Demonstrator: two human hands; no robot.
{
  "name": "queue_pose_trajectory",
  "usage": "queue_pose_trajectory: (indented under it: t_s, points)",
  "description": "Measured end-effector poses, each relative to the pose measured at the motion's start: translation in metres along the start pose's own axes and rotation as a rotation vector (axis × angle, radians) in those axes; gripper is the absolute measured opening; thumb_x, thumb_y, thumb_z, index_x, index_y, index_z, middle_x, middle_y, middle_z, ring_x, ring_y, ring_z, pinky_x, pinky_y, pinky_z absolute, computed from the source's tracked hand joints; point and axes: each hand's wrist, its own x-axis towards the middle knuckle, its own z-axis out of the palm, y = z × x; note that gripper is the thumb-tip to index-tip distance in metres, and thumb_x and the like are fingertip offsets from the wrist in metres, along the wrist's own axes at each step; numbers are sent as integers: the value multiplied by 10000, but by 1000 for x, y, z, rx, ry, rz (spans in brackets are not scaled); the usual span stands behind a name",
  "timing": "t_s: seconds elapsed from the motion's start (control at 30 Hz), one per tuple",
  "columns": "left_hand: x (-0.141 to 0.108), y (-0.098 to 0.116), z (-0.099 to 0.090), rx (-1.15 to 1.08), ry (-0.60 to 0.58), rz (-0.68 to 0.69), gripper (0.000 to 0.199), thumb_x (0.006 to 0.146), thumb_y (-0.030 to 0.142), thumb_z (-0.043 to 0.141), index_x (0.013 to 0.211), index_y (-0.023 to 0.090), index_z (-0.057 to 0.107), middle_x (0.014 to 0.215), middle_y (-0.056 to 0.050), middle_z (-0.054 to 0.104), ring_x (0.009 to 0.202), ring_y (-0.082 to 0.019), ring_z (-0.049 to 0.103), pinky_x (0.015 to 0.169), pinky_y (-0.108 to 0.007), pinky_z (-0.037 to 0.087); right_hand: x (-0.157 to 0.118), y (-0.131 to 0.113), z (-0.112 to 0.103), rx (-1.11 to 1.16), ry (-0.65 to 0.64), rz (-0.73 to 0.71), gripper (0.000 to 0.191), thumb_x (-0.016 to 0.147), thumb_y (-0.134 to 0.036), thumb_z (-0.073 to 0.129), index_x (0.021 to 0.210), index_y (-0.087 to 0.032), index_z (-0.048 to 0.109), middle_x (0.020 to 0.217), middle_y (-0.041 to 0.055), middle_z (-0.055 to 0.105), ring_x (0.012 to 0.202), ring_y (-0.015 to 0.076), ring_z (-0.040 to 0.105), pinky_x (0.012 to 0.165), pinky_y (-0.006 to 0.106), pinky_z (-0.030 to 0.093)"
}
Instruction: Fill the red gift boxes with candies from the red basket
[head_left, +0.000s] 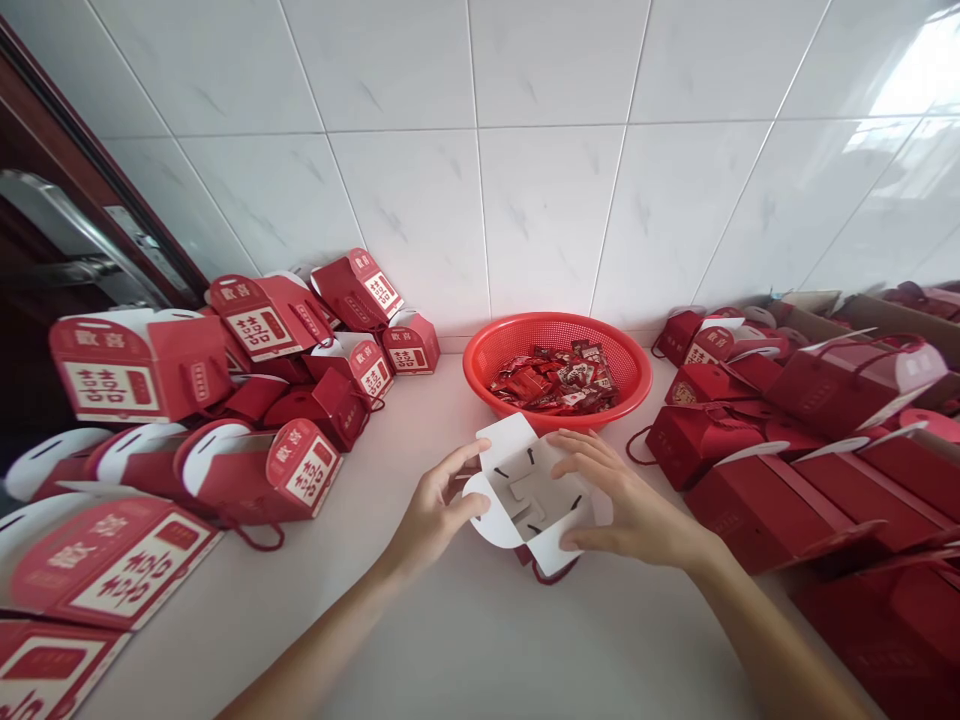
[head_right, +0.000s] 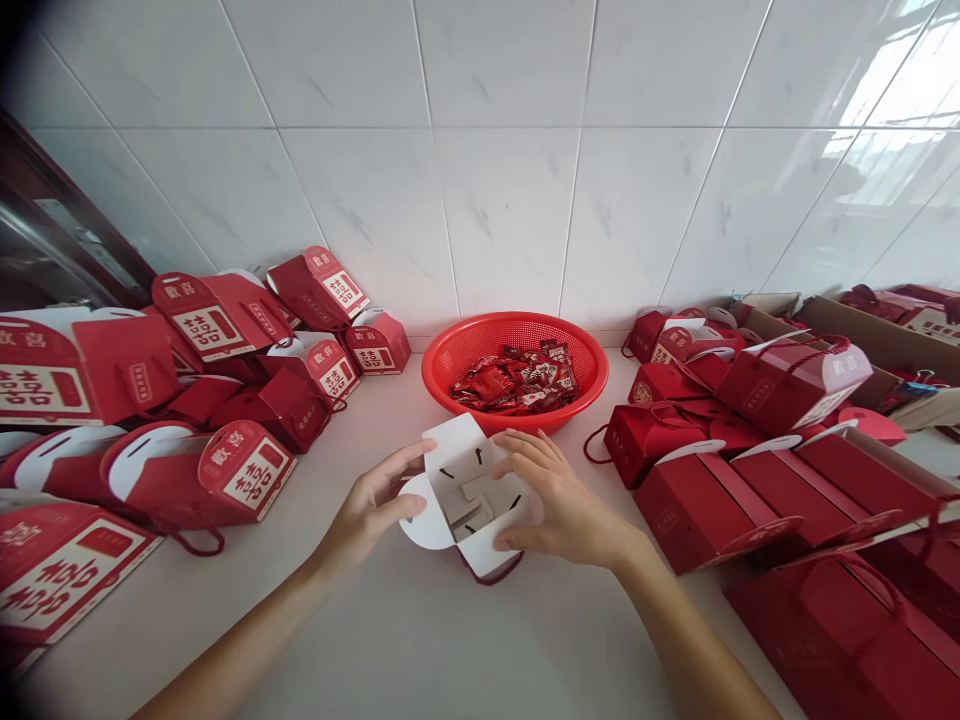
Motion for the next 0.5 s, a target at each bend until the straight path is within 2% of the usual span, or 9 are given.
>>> queue_pose_trajectory:
  t_s: [0.2, 0.37, 0.43, 0.5]
  points:
    - [-2, 10, 2, -23, 21, -63, 703, 595, 236, 695, 1286, 148, 602, 1111, -95, 719, 997, -263, 646, 745, -308, 515, 0, 0, 3, -26, 2, 5, 416, 775, -389, 805, 1099, -245, 588, 1533, 135, 465, 1467, 313, 368, 1183, 551, 322]
    - [-3, 13, -1, -24, 6, -133, 716, 585, 263, 725, 1280, 140, 599, 1113, -107, 726, 1040, -287, 651, 830, -354, 516, 0, 1, 6, -71, 62, -33, 449, 765, -372, 816, 1120, -256, 567, 1516, 130, 483, 1423, 306, 433, 1138, 528, 389]
    - [-3, 9, -2, 25, 5, -126, 737, 612, 306, 732, 1314, 141, 579, 1153, -119, 714, 1077, -304, 649, 879, -390, 521, -1, 3, 7, -120, 109, -17, 469, 749, -339, 831, 1123, -257, 559, 1491, 128, 504, 1389, 311, 467, 1104, 521, 424]
    - [-4, 3, -2, 132, 27, -62, 759, 652, 364, 733, 1360, 160, 549, 1254, -131, 670, 1136, -314, 634, 942, -430, 517, -1, 4, 8, -172, 157, 11, 483, 739, -323, 840, 1125, -256, 557, 1437, 129, 545, 1338, 318, 507, 1056, 513, 462]
